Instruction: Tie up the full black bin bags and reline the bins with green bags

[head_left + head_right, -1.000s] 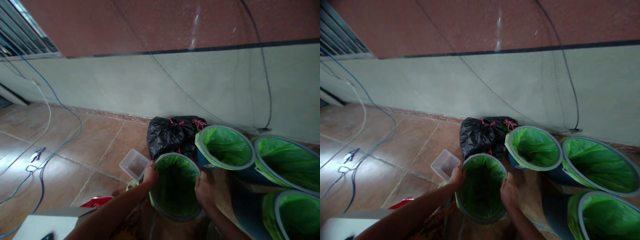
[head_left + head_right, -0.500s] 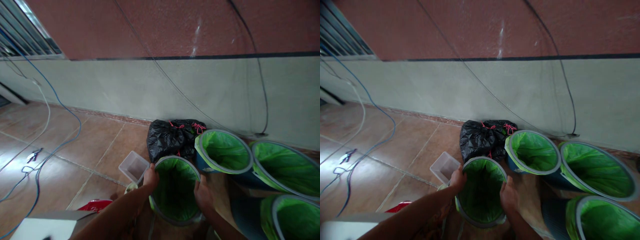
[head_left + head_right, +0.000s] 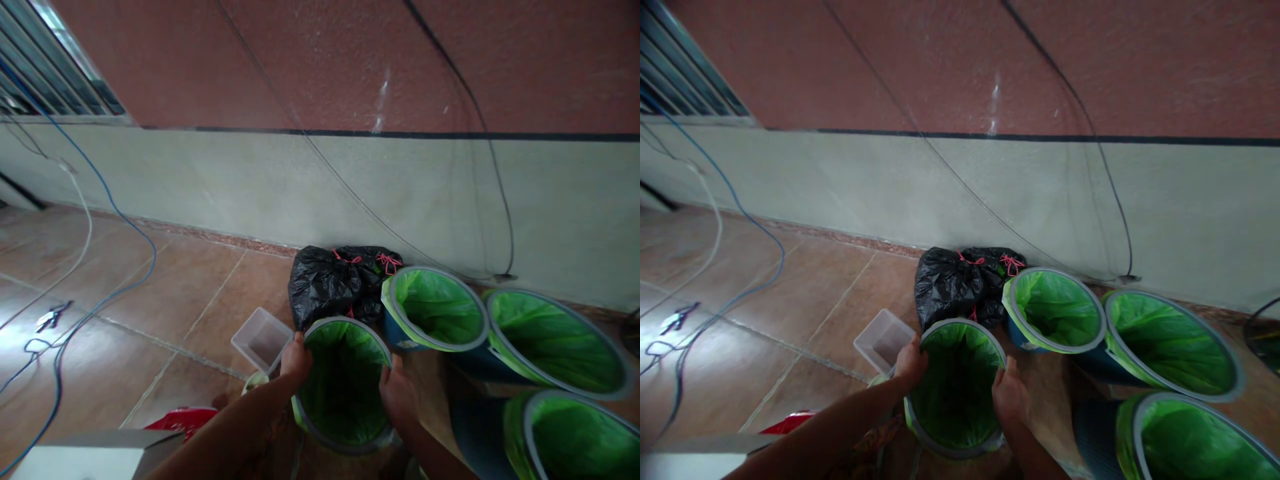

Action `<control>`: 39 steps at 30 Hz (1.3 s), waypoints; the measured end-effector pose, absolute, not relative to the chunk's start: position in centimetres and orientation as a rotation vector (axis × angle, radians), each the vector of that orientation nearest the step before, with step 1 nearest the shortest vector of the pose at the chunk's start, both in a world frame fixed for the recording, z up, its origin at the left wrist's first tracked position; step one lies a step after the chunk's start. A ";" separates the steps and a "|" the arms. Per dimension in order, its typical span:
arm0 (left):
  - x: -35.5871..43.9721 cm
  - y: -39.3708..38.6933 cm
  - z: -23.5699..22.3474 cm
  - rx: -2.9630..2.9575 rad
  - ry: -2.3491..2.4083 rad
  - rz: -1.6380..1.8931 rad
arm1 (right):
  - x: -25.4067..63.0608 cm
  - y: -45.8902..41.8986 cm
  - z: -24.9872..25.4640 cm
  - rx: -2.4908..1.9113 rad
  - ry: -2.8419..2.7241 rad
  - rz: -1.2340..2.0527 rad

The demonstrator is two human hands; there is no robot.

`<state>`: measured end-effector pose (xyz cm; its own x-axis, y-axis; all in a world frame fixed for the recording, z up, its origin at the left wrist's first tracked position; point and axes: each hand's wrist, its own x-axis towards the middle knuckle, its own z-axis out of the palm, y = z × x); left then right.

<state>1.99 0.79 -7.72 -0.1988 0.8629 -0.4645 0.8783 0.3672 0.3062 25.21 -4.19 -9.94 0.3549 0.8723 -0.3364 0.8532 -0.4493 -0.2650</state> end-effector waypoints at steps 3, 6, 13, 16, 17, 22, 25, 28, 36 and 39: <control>2.0 0.7 -7.7 1.503 2.073 -0.039 | 25.3 -4.2 -9.9 -2.553 -1.624 0.703; 2.0 0.7 -7.8 1.517 2.063 -0.037 | 25.3 -4.1 -10.0 -2.550 -1.619 0.726; 1.8 0.6 -8.1 1.517 2.066 -0.053 | 25.2 -4.1 -9.9 -2.570 -1.626 0.692; 1.9 0.6 -8.1 1.520 2.067 -0.034 | 25.1 -4.0 -9.7 -2.630 -1.614 0.696; 1.9 0.6 -8.1 1.523 2.070 -0.024 | 25.1 -4.0 -9.6 -2.650 -1.609 0.699; 1.8 0.7 -8.0 1.539 2.075 -0.019 | 25.1 -3.7 -9.4 -2.713 -1.591 0.729; 1.8 0.7 -7.7 1.521 2.081 -0.029 | 25.2 -3.7 -9.4 -2.710 -1.579 0.733; 1.7 0.8 -7.5 1.495 2.099 -0.035 | 25.4 -3.8 -9.3 -2.692 -1.569 0.745; 1.6 0.9 -7.6 1.496 2.103 -0.013 | 25.6 -3.8 -9.0 -2.623 -1.520 0.805; 1.6 0.9 -7.8 1.499 2.103 0.006 | 25.5 -3.9 -9.1 -2.609 -1.461 0.795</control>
<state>1.62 0.89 -7.80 -0.2254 0.8747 -0.4290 0.8723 0.3773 0.3111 25.47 -3.85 -9.13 0.4222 0.8079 -0.4111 0.7839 -0.5532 -0.2821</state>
